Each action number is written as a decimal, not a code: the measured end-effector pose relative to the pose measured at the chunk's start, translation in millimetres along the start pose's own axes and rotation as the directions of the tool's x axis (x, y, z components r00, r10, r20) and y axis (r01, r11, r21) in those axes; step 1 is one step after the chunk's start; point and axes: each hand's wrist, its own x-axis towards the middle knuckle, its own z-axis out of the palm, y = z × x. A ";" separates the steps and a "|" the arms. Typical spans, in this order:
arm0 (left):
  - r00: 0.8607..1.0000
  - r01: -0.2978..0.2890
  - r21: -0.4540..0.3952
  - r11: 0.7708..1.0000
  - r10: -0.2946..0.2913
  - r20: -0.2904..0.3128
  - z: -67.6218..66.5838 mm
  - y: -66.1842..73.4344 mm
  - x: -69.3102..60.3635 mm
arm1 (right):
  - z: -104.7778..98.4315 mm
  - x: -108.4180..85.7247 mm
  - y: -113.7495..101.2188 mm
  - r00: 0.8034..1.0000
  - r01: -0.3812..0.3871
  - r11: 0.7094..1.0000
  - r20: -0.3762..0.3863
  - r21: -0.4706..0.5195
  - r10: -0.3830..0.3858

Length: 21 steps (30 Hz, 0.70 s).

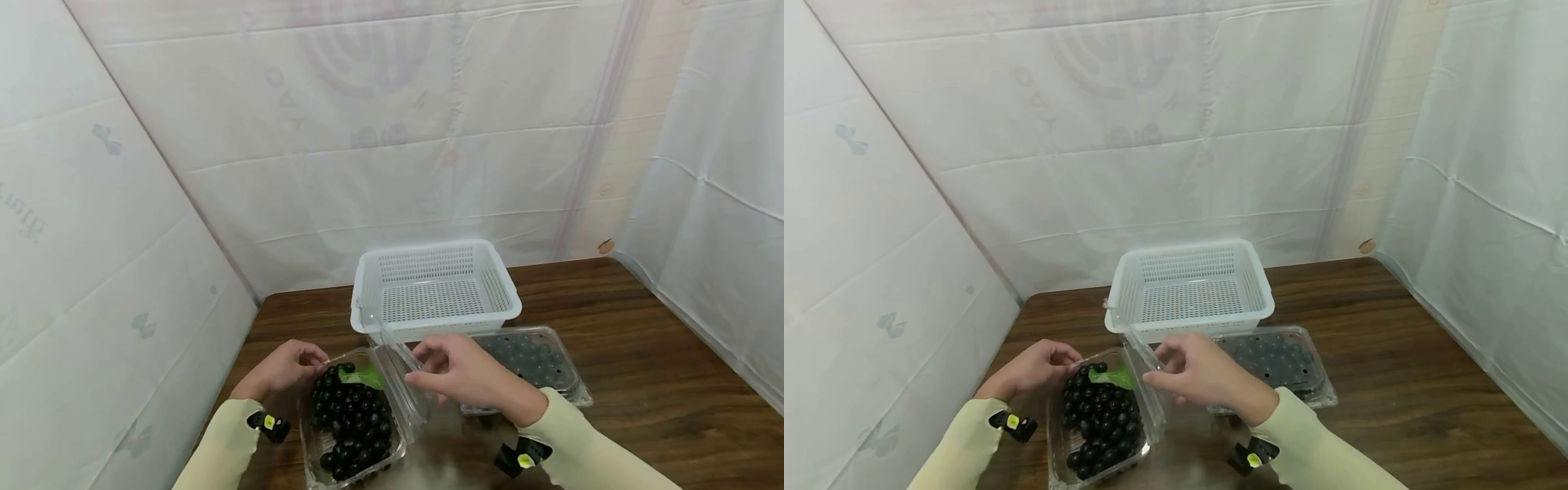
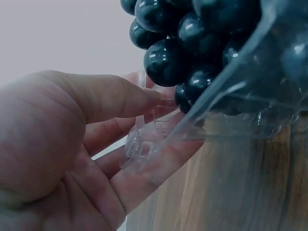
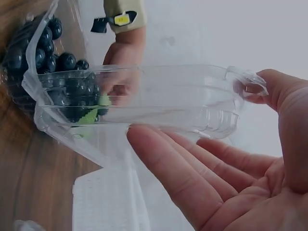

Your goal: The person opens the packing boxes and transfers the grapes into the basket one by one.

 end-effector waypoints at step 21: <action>0.998 -0.045 0.000 0.999 0.045 -0.040 9.3 16.7 39.4 | 8.7 -44.2 32.2 0.997 -0.058 0.886 -0.020 0.461 0.076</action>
